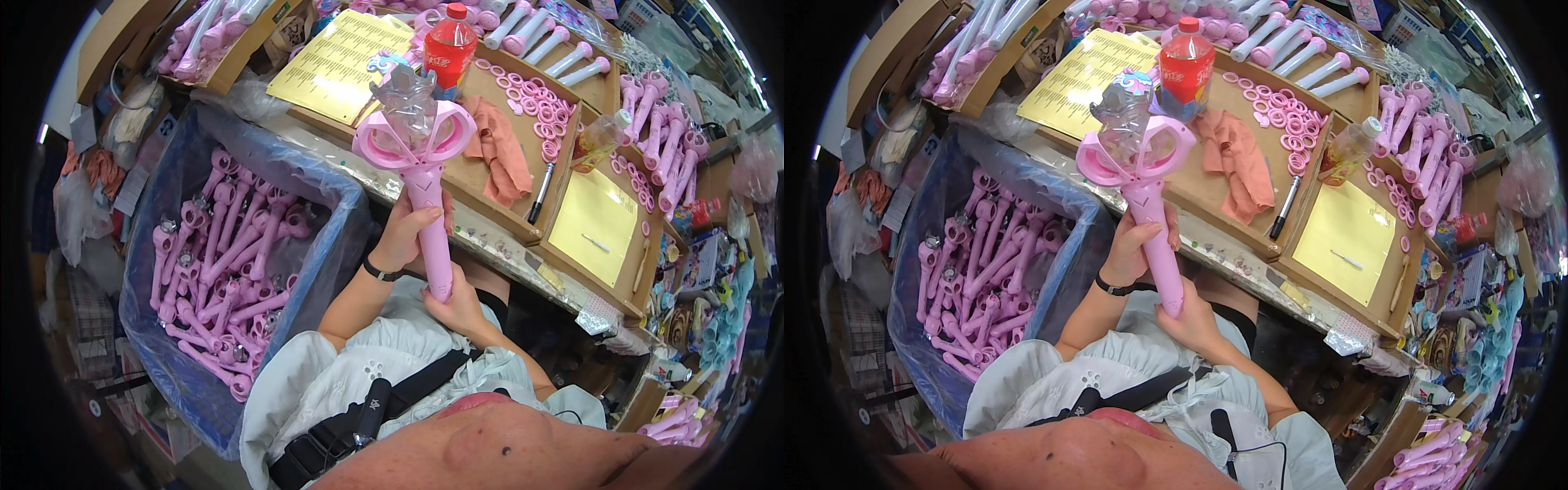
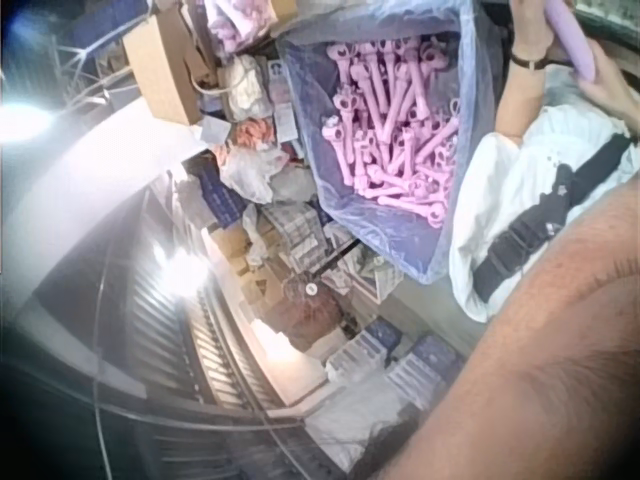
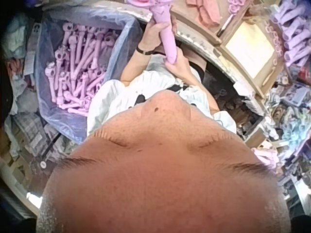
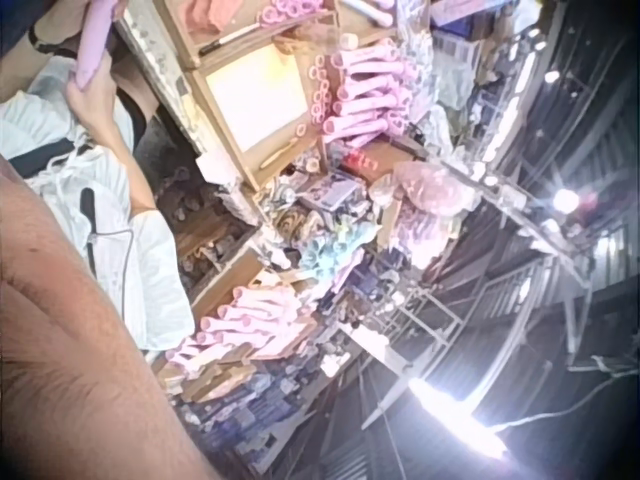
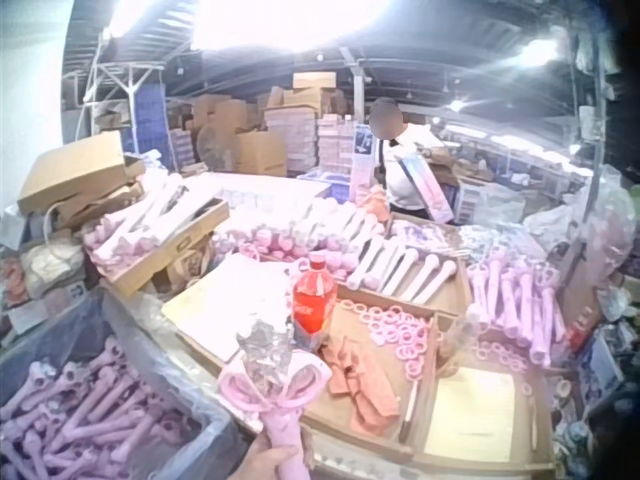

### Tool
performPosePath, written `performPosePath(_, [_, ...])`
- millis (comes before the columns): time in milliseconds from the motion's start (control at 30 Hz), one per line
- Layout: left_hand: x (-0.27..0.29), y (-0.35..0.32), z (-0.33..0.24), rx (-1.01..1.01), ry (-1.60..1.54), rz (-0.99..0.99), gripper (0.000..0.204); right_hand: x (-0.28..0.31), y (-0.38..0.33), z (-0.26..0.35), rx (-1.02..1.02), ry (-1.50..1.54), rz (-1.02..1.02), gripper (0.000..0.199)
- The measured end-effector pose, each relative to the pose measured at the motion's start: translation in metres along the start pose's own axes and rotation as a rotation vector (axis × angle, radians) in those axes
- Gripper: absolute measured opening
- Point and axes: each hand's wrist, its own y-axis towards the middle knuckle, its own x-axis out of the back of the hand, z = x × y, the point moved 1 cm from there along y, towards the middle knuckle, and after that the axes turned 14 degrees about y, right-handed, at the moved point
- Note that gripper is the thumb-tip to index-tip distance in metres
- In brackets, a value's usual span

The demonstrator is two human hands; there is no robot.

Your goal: The person assembles pink light sticks by inserting a clear plastic top into the handle, wiping the surface with a cloth, and placing the finished unit on the table. The person repeats this process for multiple units, handling each one individually.

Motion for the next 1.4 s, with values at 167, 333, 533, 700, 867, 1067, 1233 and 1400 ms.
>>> performPosePath(167, [0.008, 0.008, -0.008, -0.020, -0.043, 0.046, 0.060, 0.003, -0.004, -0.006, 0.010, 0.066, 0.060, 0.063])
performPosePath(333, [0.015, 0.026, -0.019, -0.193, -0.077, -0.085, 0.089, 0.005, -0.006, -0.007, 0.047, 0.068, 0.089, 0.064])
performPosePath(533, [0.001, 0.003, -0.004, -0.027, 0.103, -0.046, 0.050, 0.005, -0.006, -0.010, 0.067, 0.027, 0.031, 0.064])
performPosePath(700, [0.004, 0.002, 0.000, -0.022, 0.008, -0.035, 0.056, 0.006, -0.008, -0.012, 0.056, 0.030, 0.028, 0.064])
performPosePath(867, [0.006, 0.006, 0.000, -0.045, -0.084, -0.022, 0.060, 0.008, -0.007, -0.005, 0.065, 0.050, 0.070, 0.063])
performPosePath(1067, [0.039, 0.022, -0.025, -0.232, -0.202, -0.091, 0.094, 0.037, -0.005, 0.028, 0.345, -0.249, 0.197, 0.049])
performPosePath(1233, [0.059, 0.018, -0.038, -0.279, -0.296, -0.076, 0.095, 0.157, -0.012, 0.053, 0.417, -0.296, -0.495, 0.025])
performPosePath(1400, [0.055, 0.014, -0.038, -0.231, -0.260, -0.089, 0.089, 0.274, -0.007, 0.028, 0.018, -0.961, -0.485, 0.030])
